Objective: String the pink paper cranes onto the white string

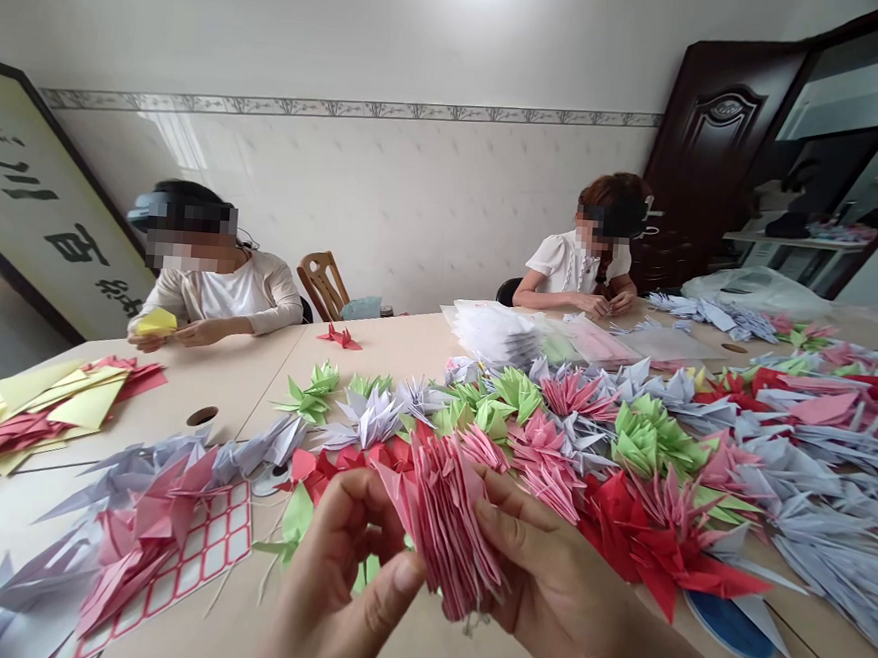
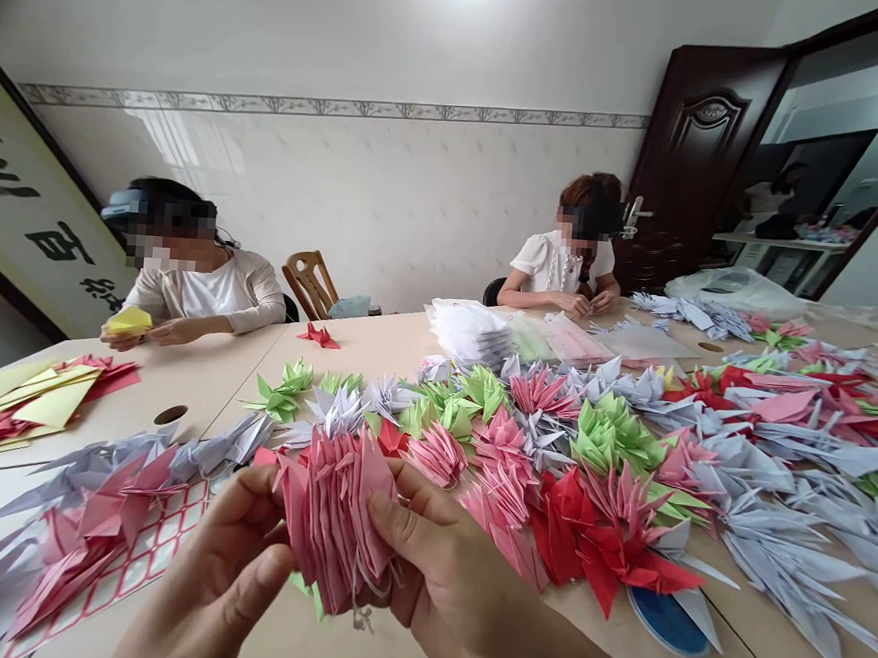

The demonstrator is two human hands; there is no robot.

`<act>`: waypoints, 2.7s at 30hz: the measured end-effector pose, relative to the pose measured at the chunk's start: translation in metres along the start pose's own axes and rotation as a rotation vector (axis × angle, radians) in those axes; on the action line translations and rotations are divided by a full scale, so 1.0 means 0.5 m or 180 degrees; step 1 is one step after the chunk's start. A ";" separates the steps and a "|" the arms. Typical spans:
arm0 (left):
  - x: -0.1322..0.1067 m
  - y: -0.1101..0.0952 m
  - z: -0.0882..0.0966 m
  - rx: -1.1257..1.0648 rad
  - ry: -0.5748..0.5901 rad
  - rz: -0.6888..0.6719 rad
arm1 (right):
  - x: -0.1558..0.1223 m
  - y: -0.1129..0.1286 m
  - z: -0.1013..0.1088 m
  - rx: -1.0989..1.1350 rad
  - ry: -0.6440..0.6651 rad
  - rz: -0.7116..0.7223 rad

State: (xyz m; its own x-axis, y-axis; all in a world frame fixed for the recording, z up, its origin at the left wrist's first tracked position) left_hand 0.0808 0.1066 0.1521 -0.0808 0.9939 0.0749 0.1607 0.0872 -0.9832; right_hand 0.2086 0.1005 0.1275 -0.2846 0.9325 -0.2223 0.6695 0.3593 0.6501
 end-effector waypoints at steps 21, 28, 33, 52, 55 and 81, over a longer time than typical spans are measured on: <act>0.014 0.077 -0.010 -0.1375 -0.0396 0.1740 | 0.012 -0.035 0.000 -0.1317 0.0430 0.0046; 0.021 0.067 0.004 -0.1822 -0.1056 0.1937 | -0.018 0.072 0.015 -0.3478 -0.0394 0.2120; 0.010 0.073 -0.001 -0.1590 -0.0926 0.1957 | -0.061 0.093 -0.011 -0.3789 -0.0414 0.3614; -0.004 0.073 -0.022 -0.1484 -0.0690 0.2170 | -0.084 0.094 -0.045 -0.3958 -0.0103 0.4428; 0.001 0.084 -0.011 -0.1424 -0.0864 0.2172 | -0.091 0.094 -0.050 -0.4064 0.0026 0.4416; 0.004 0.084 -0.011 -0.1419 -0.0563 0.1947 | -0.085 0.063 -0.049 -0.4838 0.0182 0.4580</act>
State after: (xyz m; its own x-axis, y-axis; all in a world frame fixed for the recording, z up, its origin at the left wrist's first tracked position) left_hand 0.0927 0.1124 0.1121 -0.0001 0.8518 -0.5239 0.6048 -0.4171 -0.6784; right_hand 0.2249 0.0710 0.1753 -0.2335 0.4466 0.8638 -0.5679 -0.7837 0.2517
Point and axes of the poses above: each hand's wrist, its own x-axis towards the middle knuckle, its own z-axis out of the back of the hand, y = z × x, the point moved 6 cm from there along x, towards the middle knuckle, and after that the axes turned 15 degrees about -y, right-handed, at the moved point
